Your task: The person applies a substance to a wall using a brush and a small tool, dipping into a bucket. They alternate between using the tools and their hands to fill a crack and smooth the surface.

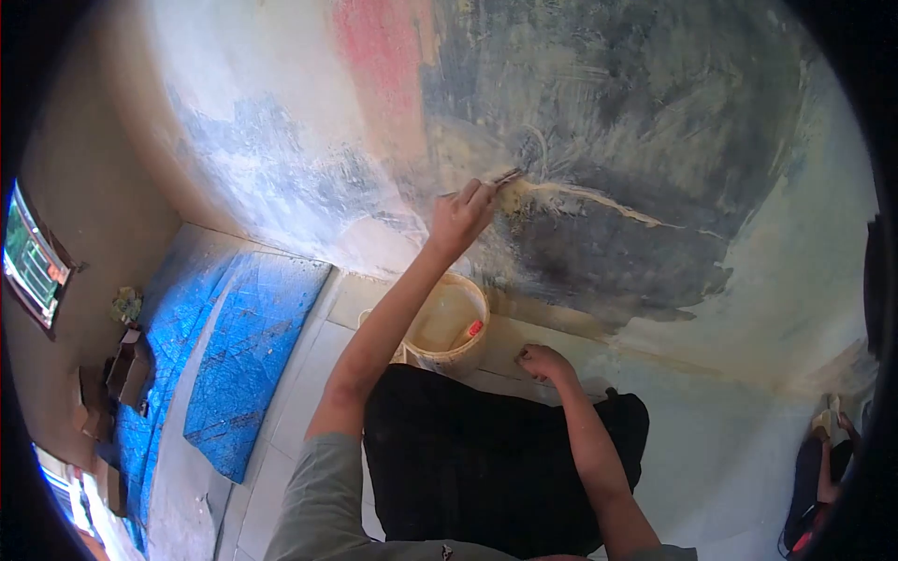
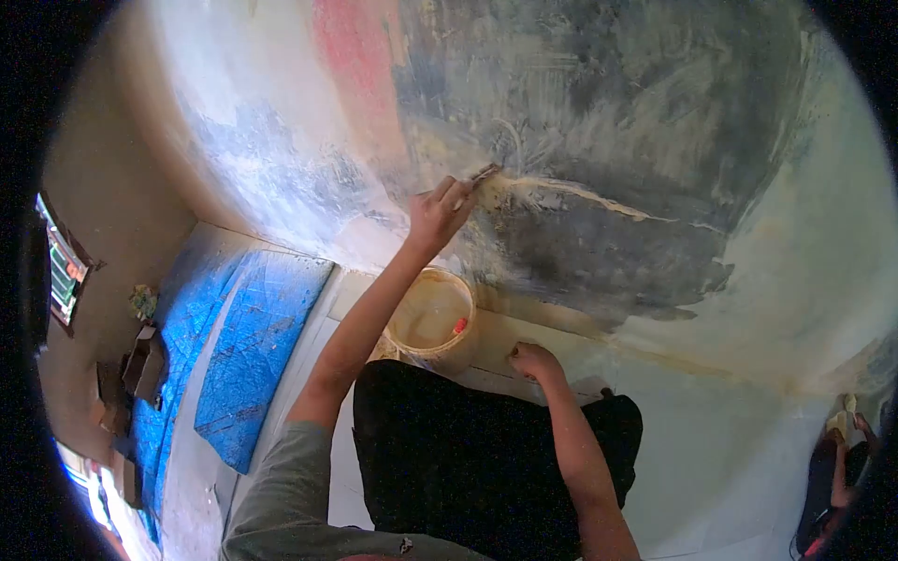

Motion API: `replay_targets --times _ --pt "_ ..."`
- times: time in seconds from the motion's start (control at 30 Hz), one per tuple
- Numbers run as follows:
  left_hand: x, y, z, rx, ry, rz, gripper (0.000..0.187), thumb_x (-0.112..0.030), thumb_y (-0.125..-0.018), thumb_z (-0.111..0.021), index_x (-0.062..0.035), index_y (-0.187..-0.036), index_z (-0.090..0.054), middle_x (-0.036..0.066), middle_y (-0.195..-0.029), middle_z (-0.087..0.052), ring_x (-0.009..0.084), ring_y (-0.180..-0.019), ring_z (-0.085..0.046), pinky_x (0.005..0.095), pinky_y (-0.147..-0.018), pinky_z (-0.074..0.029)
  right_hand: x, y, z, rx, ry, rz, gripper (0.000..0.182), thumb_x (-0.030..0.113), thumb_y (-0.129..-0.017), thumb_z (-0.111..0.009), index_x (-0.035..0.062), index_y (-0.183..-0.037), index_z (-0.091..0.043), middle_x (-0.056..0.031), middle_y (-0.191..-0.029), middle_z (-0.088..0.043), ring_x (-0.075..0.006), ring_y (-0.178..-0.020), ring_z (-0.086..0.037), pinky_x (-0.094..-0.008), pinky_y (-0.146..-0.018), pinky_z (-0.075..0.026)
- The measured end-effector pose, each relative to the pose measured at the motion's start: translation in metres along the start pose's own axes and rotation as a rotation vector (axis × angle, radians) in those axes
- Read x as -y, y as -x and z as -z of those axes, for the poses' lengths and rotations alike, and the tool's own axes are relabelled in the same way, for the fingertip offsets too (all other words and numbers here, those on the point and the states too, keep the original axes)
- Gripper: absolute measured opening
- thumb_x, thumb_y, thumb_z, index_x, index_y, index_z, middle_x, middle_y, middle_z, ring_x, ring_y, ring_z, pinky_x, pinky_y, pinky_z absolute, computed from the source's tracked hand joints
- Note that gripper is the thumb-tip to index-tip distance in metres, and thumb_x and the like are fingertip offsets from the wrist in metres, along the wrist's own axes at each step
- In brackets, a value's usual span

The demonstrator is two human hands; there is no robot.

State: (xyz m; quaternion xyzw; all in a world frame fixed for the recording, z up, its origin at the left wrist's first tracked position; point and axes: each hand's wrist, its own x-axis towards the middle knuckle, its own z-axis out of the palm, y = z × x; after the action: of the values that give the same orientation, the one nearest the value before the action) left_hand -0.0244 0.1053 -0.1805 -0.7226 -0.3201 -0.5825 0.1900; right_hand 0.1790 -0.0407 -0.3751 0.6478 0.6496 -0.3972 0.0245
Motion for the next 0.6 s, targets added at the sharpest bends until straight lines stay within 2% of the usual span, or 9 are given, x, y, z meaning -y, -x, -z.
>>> replay_targets --times 0.03,0.2,0.27,0.33,0.37,0.43,0.47,0.53,0.6 --pt "-0.006 0.002 0.0 0.134 0.005 -0.076 0.014 -0.007 -0.067 -0.071 -0.0092 -0.075 -0.059 0.004 -0.069 -0.06 0.0183 -0.056 -0.059 0.0296 -0.051 -0.045 -0.001 0.002 0.002 0.033 0.02 -0.013 0.041 0.038 -0.085 -0.051 0.0047 -0.108 -0.056 -0.0113 -0.08 -0.065 -0.02 -0.062 -0.062 -0.0321 -0.056 -0.051" --pt "0.009 -0.062 0.004 -0.48 -0.015 0.38 0.012 -0.006 -0.069 -0.071 -0.0059 -0.069 -0.059 0.006 -0.063 -0.058 0.0163 -0.049 -0.051 0.0249 -0.047 -0.039 -0.01 -0.005 -0.002 -0.04 0.094 0.016 0.039 0.037 -0.085 -0.05 0.0048 -0.107 -0.056 -0.0114 -0.078 -0.065 -0.0199 -0.061 -0.061 -0.0326 -0.056 -0.051" --pt "-0.001 -0.057 -0.011 -0.56 0.011 0.311 0.012 -0.006 -0.068 -0.072 -0.0066 -0.074 -0.06 0.007 -0.065 -0.059 0.0173 -0.049 -0.052 0.0261 -0.048 -0.04 -0.011 -0.012 -0.007 -0.024 0.105 0.021 0.039 0.037 -0.085 -0.05 0.0052 -0.107 -0.056 -0.0113 -0.077 -0.064 -0.02 -0.06 -0.061 -0.0328 -0.056 -0.051" --pt "-0.024 -0.036 -0.016 -0.252 0.063 0.13 0.014 -0.007 -0.069 -0.072 -0.0075 -0.078 -0.061 0.007 -0.066 -0.06 0.0189 -0.051 -0.054 0.0281 -0.049 -0.042 -0.014 -0.018 -0.011 -0.03 0.029 0.043 0.04 0.038 -0.085 -0.05 0.0054 -0.107 -0.057 -0.0116 -0.077 -0.064 -0.0206 -0.059 -0.061 -0.0335 -0.055 -0.05" --pt "-0.03 -0.028 -0.014 -0.249 0.062 0.127 0.014 -0.007 -0.069 -0.072 -0.0075 -0.078 -0.061 0.007 -0.066 -0.06 0.0189 -0.051 -0.054 0.0281 -0.049 -0.042 -0.015 -0.019 -0.013 -0.029 0.026 0.046 0.04 0.038 -0.085 -0.05 0.0054 -0.107 -0.057 -0.0116 -0.077 -0.064 -0.0206 -0.059 -0.061 -0.0335 -0.055 -0.05" --pt "-0.042 -0.021 -0.01 0.089 0.04 -0.203 0.011 -0.006 -0.07 -0.067 -0.0084 -0.078 -0.058 0.007 -0.066 -0.059 0.0239 -0.052 -0.057 0.0321 -0.045 -0.042 -0.01 -0.007 -0.006 -0.05 -0.014 0.047 0.042 0.04 -0.084 -0.051 0.0052 -0.108 -0.056 -0.0122 -0.078 -0.064 -0.021 -0.059 -0.061 -0.0337 -0.054 -0.051" --pt "-0.042 -0.026 -0.01 0.089 0.048 -0.206 0.011 -0.006 -0.07 -0.067 -0.0084 -0.078 -0.058 0.007 -0.066 -0.059 0.0239 -0.052 -0.057 0.0321 -0.045 -0.042 -0.007 -0.002 -0.003 -0.054 -0.019 0.042 0.042 0.04 -0.084 -0.051 0.0052 -0.108 -0.056 -0.0122 -0.078 -0.064 -0.021 -0.059 -0.061 -0.0337 -0.054 -0.051" --pt "-0.031 -0.049 -0.007 -0.197 0.024 0.14 0.011 -0.006 -0.07 -0.069 -0.0085 -0.075 -0.06 0.006 -0.066 -0.059 0.0213 -0.052 -0.055 0.0303 -0.049 -0.042 -0.002 0.004 0.002 0.021 0.032 -0.045 0.042 0.038 -0.083 -0.05 0.0018 -0.105 -0.056 -0.0147 -0.084 -0.064 -0.0262 -0.075 -0.063 -0.0385 -0.071 -0.049" --pt "-0.001 -0.082 0.001 -0.488 -0.048 0.229 0.01 -0.005 -0.07 -0.068 -0.0074 -0.072 -0.059 0.007 -0.065 -0.059 0.021 -0.051 -0.054 0.0298 -0.047 -0.041 -0.009 -0.004 -0.003 -0.014 0.071 -0.021 0.044 0.039 -0.084 -0.049 0.002 -0.107 -0.056 -0.0159 -0.09 -0.064 -0.0261 -0.079 -0.062 -0.0384 -0.073 -0.049"
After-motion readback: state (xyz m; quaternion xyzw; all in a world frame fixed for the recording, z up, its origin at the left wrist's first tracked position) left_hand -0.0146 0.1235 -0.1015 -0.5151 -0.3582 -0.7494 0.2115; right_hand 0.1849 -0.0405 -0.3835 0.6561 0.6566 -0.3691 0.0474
